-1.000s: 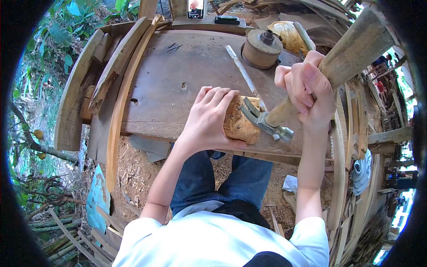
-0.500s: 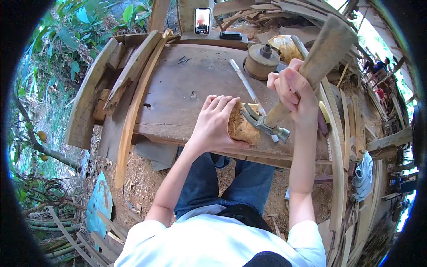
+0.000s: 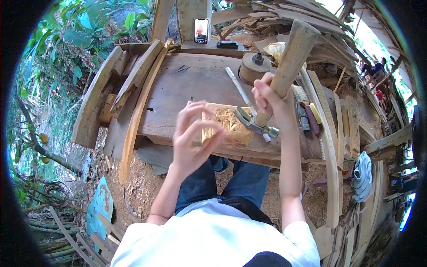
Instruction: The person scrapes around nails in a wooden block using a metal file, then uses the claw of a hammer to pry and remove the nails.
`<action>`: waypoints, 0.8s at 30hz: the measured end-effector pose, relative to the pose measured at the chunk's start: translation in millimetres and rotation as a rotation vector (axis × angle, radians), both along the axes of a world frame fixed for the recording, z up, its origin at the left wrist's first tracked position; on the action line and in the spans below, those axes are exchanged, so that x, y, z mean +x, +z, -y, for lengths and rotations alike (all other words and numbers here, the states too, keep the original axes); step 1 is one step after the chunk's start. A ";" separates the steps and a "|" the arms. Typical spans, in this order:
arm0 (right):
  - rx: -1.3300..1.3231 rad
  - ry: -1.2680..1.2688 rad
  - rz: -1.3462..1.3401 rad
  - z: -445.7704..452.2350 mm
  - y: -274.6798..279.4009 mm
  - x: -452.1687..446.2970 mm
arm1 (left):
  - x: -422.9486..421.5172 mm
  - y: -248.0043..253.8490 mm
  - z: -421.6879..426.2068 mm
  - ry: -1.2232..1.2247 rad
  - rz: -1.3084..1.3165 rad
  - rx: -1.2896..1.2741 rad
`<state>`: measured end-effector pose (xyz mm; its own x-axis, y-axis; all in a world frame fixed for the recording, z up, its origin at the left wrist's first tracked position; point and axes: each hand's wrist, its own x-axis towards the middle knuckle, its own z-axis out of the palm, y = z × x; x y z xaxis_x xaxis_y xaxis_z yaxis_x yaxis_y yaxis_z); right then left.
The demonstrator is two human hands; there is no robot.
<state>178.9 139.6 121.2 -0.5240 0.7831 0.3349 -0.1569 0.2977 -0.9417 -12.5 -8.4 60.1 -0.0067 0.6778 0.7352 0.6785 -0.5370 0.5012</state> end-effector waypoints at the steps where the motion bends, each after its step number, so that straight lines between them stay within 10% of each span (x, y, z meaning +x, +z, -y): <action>1: 0.001 0.002 0.002 0.9 -10.6 -1.7 | 3.9 11.0 15.7 -0.055 0.123 0.136; 10: -0.134 -0.070 0.090 12.9 -45.9 3.2 | 87.9 95.9 119.5 -0.734 0.972 0.056; 24: -0.151 -0.078 0.057 11.0 -47.0 5.0 | 85.0 80.3 88.6 -1.174 0.962 0.233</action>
<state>184.0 128.6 74.2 -0.4749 0.8610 0.1822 -0.0839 0.1618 -0.9832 72.6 -97.0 140.4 -0.0873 0.5144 0.8531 -0.6924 -0.6471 0.3193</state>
